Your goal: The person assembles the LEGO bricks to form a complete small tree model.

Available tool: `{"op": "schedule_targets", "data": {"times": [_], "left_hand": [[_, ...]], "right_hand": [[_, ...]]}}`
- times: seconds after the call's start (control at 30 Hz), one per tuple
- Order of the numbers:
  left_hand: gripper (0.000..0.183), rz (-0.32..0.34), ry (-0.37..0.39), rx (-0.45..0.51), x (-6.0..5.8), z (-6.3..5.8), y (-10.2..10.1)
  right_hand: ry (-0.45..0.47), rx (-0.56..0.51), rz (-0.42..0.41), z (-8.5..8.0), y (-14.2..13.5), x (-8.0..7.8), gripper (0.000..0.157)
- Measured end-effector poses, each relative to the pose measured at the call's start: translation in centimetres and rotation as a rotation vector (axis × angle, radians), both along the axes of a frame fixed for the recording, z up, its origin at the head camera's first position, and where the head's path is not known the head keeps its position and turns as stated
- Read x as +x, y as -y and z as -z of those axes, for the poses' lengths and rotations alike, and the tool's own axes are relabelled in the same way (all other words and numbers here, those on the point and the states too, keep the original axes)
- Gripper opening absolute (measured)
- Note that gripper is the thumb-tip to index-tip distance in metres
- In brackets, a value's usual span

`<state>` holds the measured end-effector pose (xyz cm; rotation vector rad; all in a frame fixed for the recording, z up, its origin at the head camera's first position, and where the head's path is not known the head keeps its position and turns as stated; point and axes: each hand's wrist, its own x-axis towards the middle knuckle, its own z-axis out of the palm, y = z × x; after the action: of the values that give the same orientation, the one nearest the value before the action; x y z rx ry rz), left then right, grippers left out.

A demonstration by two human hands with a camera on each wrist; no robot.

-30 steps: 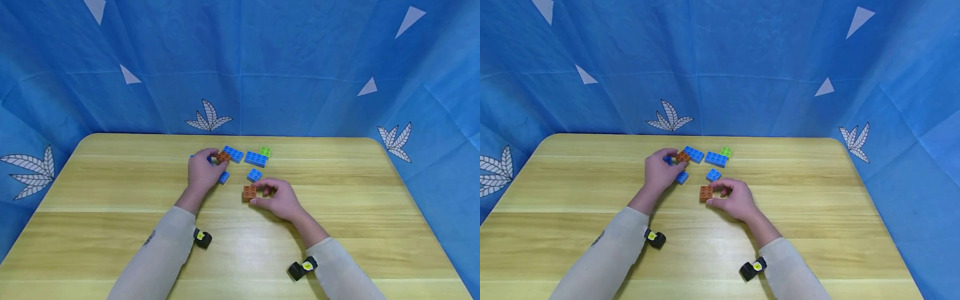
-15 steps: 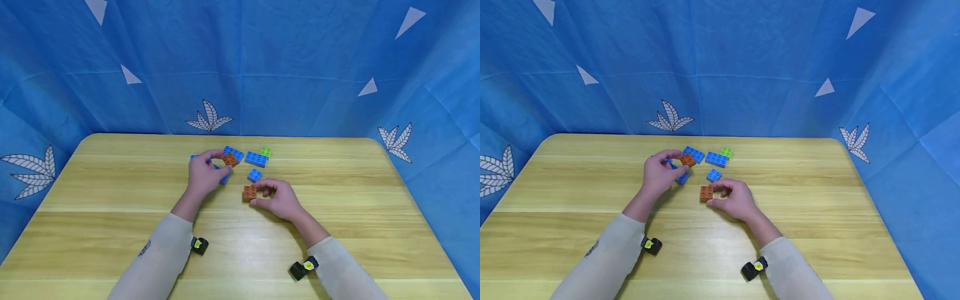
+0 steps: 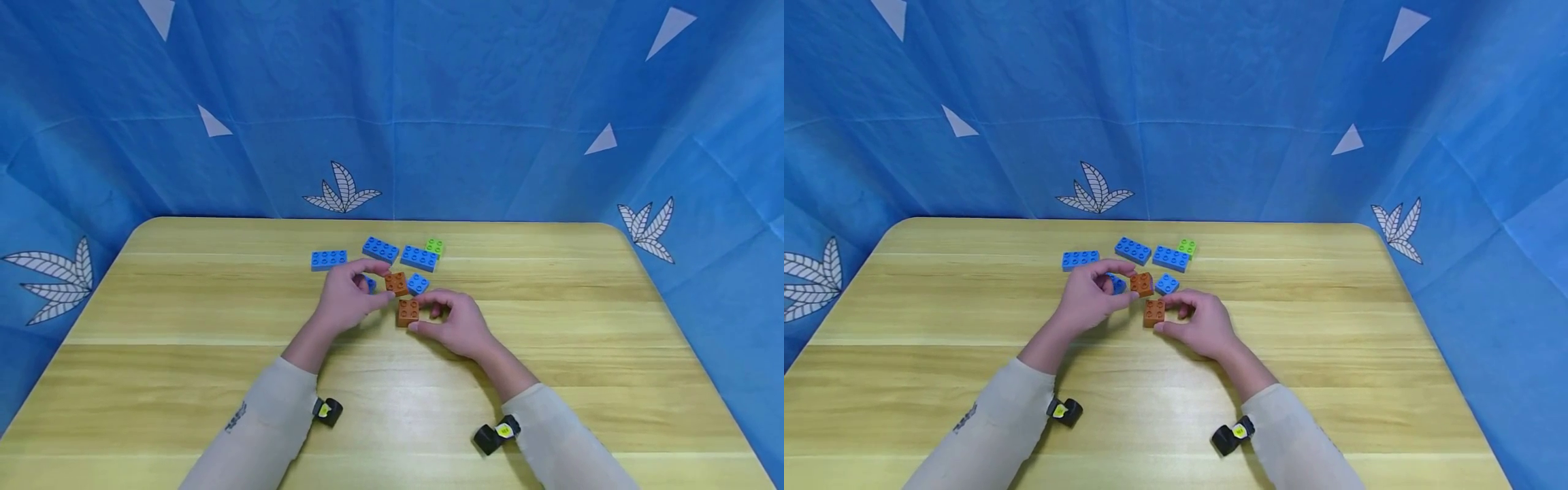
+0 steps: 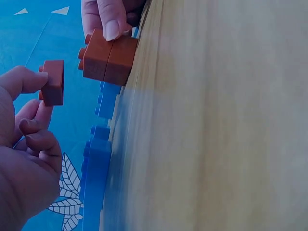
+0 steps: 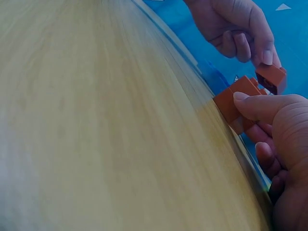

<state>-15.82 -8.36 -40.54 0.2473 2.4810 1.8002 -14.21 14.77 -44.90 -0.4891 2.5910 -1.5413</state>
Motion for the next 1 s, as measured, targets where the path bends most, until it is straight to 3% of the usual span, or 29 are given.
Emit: {"op": "schedule_targets", "data": {"times": [0.33, 0.6, 1.0], "left_hand": [[0.037, 0.150, 0.004, -0.045, 0.28, 0.07, -0.48], [0.040, 0.205, 0.034, -0.100, 0.47, 0.12, -0.55], [0.034, 0.286, -0.071, -0.196, -0.04, 0.63, -1.00]], "right_hand": [[-0.002, -0.002, 0.004, 0.07, 0.05, -0.14, 0.034], [-0.011, 0.001, 0.000, 0.03, 0.10, -0.02, 0.033], [-0.045, 0.009, -0.015, 0.18, 0.04, -0.12, 0.032]]}}
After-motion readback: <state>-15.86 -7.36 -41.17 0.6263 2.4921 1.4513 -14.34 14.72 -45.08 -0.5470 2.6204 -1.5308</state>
